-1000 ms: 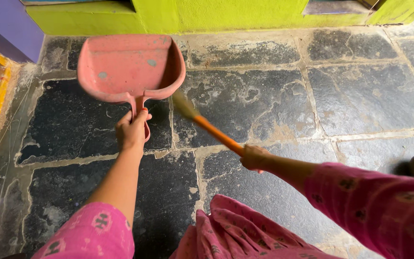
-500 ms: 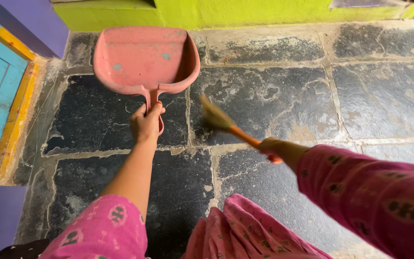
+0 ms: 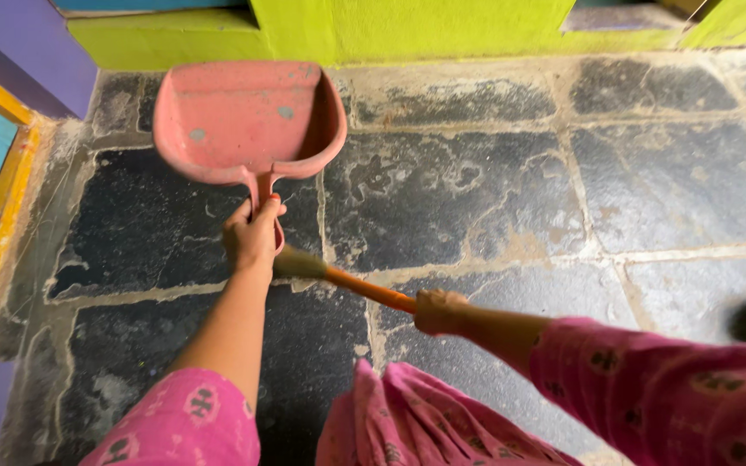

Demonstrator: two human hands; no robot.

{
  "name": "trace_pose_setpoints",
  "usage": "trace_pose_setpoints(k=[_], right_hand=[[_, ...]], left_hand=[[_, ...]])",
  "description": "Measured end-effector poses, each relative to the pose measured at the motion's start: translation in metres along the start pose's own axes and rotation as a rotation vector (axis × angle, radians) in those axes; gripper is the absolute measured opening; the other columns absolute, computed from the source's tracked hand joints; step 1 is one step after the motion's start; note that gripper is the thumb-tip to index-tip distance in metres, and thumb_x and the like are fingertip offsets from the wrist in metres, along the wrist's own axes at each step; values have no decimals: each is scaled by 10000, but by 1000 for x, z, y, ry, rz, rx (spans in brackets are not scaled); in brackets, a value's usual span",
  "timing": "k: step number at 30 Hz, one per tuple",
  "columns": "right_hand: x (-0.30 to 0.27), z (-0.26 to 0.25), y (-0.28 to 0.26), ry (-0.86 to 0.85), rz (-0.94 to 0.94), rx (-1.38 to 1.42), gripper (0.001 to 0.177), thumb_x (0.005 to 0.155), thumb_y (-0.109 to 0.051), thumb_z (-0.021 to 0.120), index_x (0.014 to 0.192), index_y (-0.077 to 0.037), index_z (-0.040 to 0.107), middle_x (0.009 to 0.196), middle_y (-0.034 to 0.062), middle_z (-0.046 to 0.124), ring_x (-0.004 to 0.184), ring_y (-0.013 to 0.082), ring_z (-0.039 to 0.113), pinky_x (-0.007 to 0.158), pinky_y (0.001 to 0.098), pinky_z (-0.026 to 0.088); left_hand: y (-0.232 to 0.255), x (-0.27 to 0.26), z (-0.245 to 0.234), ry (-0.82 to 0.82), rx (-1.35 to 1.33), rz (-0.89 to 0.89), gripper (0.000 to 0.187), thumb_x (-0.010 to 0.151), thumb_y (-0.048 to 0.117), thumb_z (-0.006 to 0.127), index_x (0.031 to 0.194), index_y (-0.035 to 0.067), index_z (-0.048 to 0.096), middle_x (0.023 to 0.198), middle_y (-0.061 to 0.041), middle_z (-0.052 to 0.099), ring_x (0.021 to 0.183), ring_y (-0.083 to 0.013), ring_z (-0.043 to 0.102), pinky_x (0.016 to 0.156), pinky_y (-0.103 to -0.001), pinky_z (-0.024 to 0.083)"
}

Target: The person sweeps debris from a stone floor into a dustpan using a short-handled broom.

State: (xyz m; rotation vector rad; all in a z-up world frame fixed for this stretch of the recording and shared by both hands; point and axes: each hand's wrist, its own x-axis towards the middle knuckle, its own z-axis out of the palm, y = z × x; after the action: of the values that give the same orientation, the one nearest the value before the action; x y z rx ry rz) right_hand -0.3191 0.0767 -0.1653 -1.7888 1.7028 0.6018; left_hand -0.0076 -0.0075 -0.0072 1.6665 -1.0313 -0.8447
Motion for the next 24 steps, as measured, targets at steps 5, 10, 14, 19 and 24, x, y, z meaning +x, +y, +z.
trace_pose_setpoints(k=[5, 10, 14, 19, 24], right_hand=[[58, -31, 26, -87, 146, 153, 328, 1028, -243, 531, 1193, 8, 664, 883, 141, 685, 683, 213, 650, 539, 380, 521], [88, -77, 71, -5, 436, 461, 315, 1038, -193, 556, 1190, 64, 659, 701, 104, 632, 477, 141, 543, 352, 330, 406], [74, -110, 67, 81, 345, 294, 439, 1060, -280, 557, 1283, 99, 553, 759, 145, 668, 475, 156, 600, 377, 283, 522], [16, -52, 9, 9, 193, 249, 421, 1084, -191, 398, 1390, 97, 414, 1013, 226, 705, 579, 180, 650, 415, 302, 541], [32, -64, -55, -76, 3, 118, 362, 1042, -190, 428, 1303, 60, 449, 986, 228, 692, 579, 207, 659, 430, 338, 536]], left_hand=[[0, -13, -1, 1, -25, -76, 265, 911, 338, 725, 994, 99, 802, 850, -27, 747, 749, -134, 625, 686, -335, 475], [-18, -23, -19, 33, 85, 26, 240, 906, 338, 719, 952, 116, 799, 854, 16, 764, 787, -108, 671, 743, -289, 489], [-34, -11, -29, 49, -8, 6, 236, 909, 328, 727, 967, 108, 791, 841, 1, 746, 759, -120, 639, 713, -303, 465], [-32, -16, -33, 96, 64, -89, 283, 930, 353, 750, 948, 77, 812, 790, -64, 700, 726, -150, 585, 686, -339, 434], [-13, -14, -31, 130, 53, -44, 231, 887, 330, 720, 974, 131, 798, 810, 41, 745, 766, -92, 644, 723, -273, 476]])
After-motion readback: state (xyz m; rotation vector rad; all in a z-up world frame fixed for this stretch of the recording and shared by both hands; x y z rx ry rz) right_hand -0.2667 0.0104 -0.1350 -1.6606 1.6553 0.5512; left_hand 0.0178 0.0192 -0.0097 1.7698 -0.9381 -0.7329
